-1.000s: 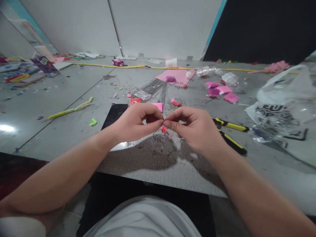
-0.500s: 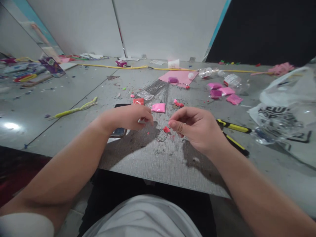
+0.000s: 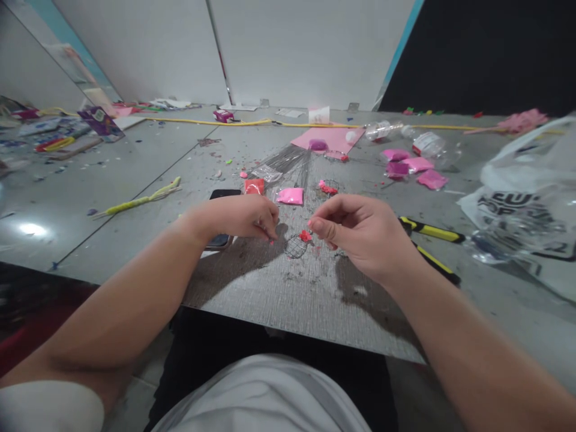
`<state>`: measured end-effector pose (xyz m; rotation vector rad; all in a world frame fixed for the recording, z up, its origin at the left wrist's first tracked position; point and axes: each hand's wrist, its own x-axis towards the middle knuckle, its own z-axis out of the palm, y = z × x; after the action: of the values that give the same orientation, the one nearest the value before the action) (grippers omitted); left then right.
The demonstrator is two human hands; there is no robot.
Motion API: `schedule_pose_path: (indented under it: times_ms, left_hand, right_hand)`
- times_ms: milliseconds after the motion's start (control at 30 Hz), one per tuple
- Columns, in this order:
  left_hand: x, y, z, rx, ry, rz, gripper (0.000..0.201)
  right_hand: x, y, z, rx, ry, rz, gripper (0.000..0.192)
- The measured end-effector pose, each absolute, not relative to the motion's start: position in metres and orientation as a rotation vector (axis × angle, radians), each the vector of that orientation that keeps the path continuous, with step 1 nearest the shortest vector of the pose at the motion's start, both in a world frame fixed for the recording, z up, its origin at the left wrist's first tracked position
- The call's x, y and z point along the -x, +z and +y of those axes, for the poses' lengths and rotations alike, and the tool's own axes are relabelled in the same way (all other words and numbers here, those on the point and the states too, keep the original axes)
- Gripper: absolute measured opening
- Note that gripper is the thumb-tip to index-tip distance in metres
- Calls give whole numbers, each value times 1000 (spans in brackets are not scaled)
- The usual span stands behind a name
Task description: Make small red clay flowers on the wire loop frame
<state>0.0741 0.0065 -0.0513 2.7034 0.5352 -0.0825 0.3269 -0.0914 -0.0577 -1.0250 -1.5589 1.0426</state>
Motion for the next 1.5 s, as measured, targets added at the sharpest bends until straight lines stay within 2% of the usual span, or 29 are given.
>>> schedule_pose_path:
  times_ms: [167, 533, 733, 900, 1000, 1100, 1200, 1333, 1500]
  left_hand:
    - [-75, -57, 9, -2698, -31, 480, 17]
    - [-73, -66, 17, -2622, -25, 465, 26]
    - [-74, -65, 14, -2653, 4, 491, 19]
    - [-74, -60, 10, -2601, 14, 536, 23]
    - [-74, -52, 8, -2548, 197, 539, 16]
    - [-76, -44, 3, -2342, 565, 487, 9]
    - [-82, -42, -5, -2024, 843, 386, 11]
    - [-94, -45, -22, -1751, 1016, 320, 14]
    - [-106, -47, -45, -1619, 1027, 128, 7]
  right_hand:
    - [-326, -54, -93, 1046, 1041, -1567, 24]
    - [-326, -54, -93, 1056, 1034, -1562, 27]
    - [-325, -53, -93, 1063, 1010, -1582, 28]
    - [-326, -53, -92, 1069, 987, -1589, 29]
    - [-327, -53, -92, 1056, 984, -1588, 28]
    - [-328, -51, -94, 1026, 930, -1571, 26]
    - [-328, -50, -100, 988, 815, -1525, 21]
    - [-320, -50, -111, 908, 636, -1546, 6]
    - [-308, -49, -125, 815, 637, -1555, 11]
